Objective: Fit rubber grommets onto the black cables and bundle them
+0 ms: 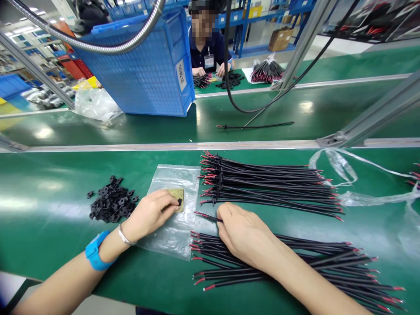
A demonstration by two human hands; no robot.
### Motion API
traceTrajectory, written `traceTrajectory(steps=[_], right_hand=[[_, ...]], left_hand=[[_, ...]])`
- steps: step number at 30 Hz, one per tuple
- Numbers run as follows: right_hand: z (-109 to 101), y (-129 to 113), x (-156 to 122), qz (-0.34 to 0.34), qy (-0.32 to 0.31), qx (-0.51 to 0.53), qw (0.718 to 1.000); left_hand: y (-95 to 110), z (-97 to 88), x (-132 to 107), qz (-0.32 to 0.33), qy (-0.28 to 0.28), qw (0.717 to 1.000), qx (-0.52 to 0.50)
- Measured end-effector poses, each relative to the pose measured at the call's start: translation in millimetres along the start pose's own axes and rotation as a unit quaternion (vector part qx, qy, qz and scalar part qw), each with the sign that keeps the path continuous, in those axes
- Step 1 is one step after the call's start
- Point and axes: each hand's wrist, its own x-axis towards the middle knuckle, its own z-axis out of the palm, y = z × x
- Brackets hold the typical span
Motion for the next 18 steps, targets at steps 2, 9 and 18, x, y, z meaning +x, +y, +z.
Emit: traceTrajectory(steps=[2, 9, 18], right_hand=[[-6, -4, 0, 0.024, 0.011, 0.068, 0.997], [-21, -20, -3, 0.019, 0.064, 0.177, 0.982], [-6, -30, -1, -0.066, 0.214, 0.144, 0.964]], left_hand=[[3, 0.4, 0, 0.004, -0.024, 0.999, 0.029], [15, -2.9, 5, -0.064, -0.007, 0.995, -0.082], [53, 1.9, 0, -0.266, 0.000, 0.705, -0.658]])
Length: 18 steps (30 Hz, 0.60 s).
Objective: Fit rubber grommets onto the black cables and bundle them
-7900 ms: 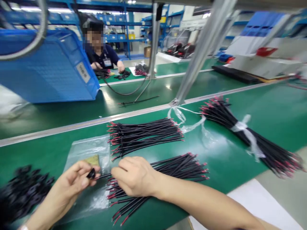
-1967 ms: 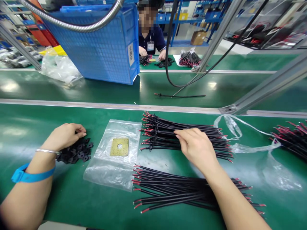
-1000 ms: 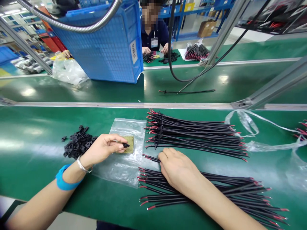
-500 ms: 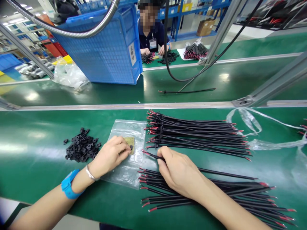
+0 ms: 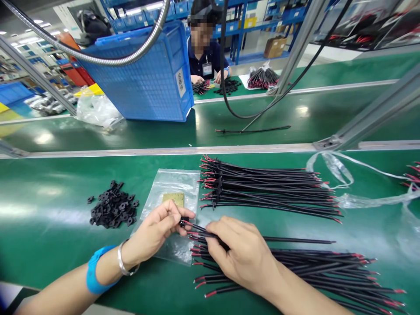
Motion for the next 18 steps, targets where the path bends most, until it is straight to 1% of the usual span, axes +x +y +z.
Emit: traceTrajectory(steps=[3, 6, 10, 14, 18], right_hand=[[3, 3, -2, -0.015, 0.008, -0.029, 0.999], [0, 4, -3, -0.038, 0.016, -0.054, 0.998], [-7, 3, -2, -0.063, 0.001, -0.069, 0.996], [-10, 0, -3, -0.055, -0.020, -0.067, 0.996], [-12, -2, -4, -0.025, -0.034, -0.059, 0.997]], left_hand=[[1, 1.4, -2, -0.017, 0.001, 0.999, -0.046], [3, -1.4, -2, -0.027, -0.006, 0.997, -0.067], [0, -6.0, -1, -0.013, -0.022, 0.996, -0.086], [-7, -7.0, 0, 0.017, -0.036, 0.997, -0.072], [-9, -3.3, -2, 0.048, -0.044, 0.996, -0.059]])
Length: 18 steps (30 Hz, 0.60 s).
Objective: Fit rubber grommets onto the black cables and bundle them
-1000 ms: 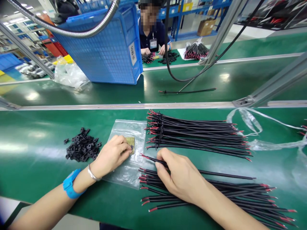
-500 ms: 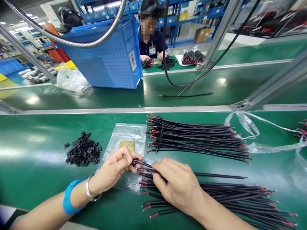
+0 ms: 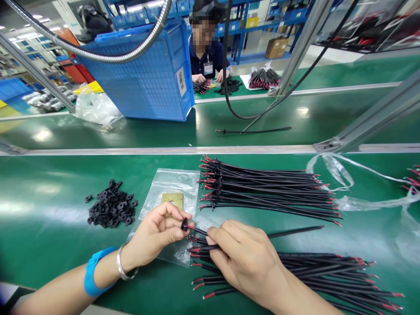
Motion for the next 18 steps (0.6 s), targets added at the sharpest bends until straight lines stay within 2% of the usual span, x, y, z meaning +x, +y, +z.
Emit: traceTrajectory(steps=[7, 18], right_hand=[[-5.7, -4.0, 0.4, 0.008, 0.007, -0.003, 1.000], [-7.8, -8.4, 0.2, -0.003, 0.013, -0.014, 1.000]], left_hand=[[-1.0, 3.3, -2.4, 0.048, -0.006, 0.999, 0.002], [-0.4, 5.6, -4.9, 0.038, 0.015, 0.999, 0.014]])
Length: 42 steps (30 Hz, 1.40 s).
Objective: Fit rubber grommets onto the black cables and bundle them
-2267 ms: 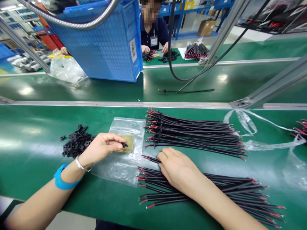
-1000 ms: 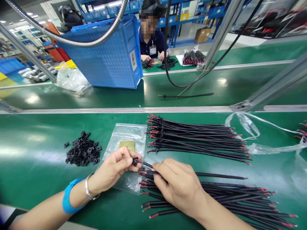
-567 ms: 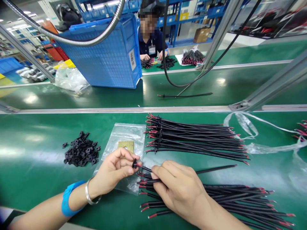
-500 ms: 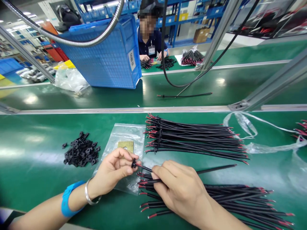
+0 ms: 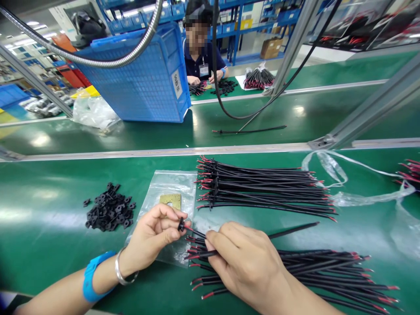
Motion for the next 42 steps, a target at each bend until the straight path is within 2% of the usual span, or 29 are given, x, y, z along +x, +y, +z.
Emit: traceTrajectory(steps=[5, 9, 12, 20, 26, 29, 39, 42], right_hand=[[3, -3, 3, -0.033, 0.000, -0.008, 0.999], [7, -4, 3, -0.063, 0.030, -0.022, 0.997], [9, -4, 2, -0.060, 0.023, -0.025, 0.998], [11, -5, 3, -0.038, -0.017, 0.004, 0.999], [6, -10, 2, -0.027, -0.012, 0.008, 1.000], [6, -11, 2, -0.023, -0.014, 0.017, 0.999], [14, -10, -2, -0.012, -0.046, 0.088, 0.995], [15, -12, -2, -0.013, -0.047, 0.093, 0.994]], left_hand=[[2, 5.4, -4, -0.030, -0.008, 0.998, 0.046], [0, 6.2, -2, -0.021, 0.022, 0.998, 0.058], [0, 4.7, 0, -0.009, 0.018, 0.996, 0.091], [5, 6.3, -5, 0.075, -0.021, 0.975, 0.208], [6, 8.1, -7, 0.193, -0.005, 0.930, 0.314], [7, 8.0, -7, 0.220, -0.009, 0.914, 0.340], [14, 7.2, -13, 0.216, -0.054, 0.893, 0.392], [12, 7.8, -13, 0.206, -0.067, 0.897, 0.386]])
